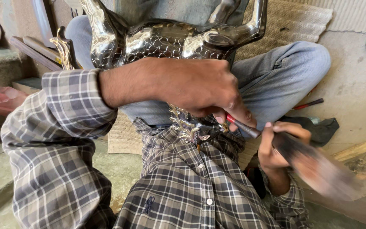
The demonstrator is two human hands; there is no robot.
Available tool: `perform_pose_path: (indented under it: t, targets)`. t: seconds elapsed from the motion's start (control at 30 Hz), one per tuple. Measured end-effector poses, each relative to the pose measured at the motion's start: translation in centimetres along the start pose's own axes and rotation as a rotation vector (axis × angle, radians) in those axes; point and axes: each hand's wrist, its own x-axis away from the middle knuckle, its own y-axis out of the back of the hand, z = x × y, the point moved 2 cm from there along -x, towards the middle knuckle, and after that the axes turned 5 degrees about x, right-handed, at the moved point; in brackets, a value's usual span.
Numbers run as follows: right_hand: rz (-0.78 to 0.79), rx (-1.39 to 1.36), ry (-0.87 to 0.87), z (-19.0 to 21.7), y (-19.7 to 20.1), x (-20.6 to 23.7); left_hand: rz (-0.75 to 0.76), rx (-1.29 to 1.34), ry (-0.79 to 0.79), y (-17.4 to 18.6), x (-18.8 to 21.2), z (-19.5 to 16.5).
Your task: The person uses a hammer and a small chisel to create a textured pattern on a silver-colored metal animal figurine. They repeatedly strike the chisel against the figurine's surface to form a scale-like design.
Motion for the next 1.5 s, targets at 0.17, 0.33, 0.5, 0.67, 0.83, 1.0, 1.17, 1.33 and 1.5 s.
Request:
perform_pose_path:
  t: [0.17, 0.33, 0.5, 0.67, 0.83, 1.0, 1.17, 1.33, 1.5]
  targets:
    - [0.148, 0.204, 0.354, -0.1, -0.1, 0.8, 0.114, 0.079, -0.039, 1.2, -1.0, -1.5]
    - [-0.01, -0.101, 0.055, -2.5, 0.0, 2.5, -0.394, -0.395, -0.015, 2.7, 1.1, -3.5]
    - [0.008, -0.209, -0.044, -5.5, -1.5, 3.3, -0.623, -0.193, 0.143, 0.1, 2.6, -3.0]
    - [0.184, -0.185, -0.309, -5.9, -1.1, 4.7, -0.611, -0.136, 0.26, -1.5, 3.3, -2.4]
    - [0.205, -0.18, -0.308, -4.4, 0.8, 4.9, -0.523, -0.187, 0.21, -1.8, 3.1, -1.9]
    - [0.108, -0.375, -0.202, -1.7, 2.3, 2.6, -0.418, -0.18, 0.208, -1.6, 3.1, -1.4]
    - [0.211, -0.09, -0.056, 1.0, 3.9, -1.2, -0.418, -0.217, 0.158, -1.2, 2.9, -1.9]
    - [0.301, -0.068, -0.117, 1.0, 4.3, -3.9, -0.495, -0.205, 0.22, -2.2, 3.0, -2.0]
    - [0.454, 0.123, 0.112, 0.2, 5.1, -6.6, -0.691, -0.198, 0.263, -3.8, 3.7, -1.5]
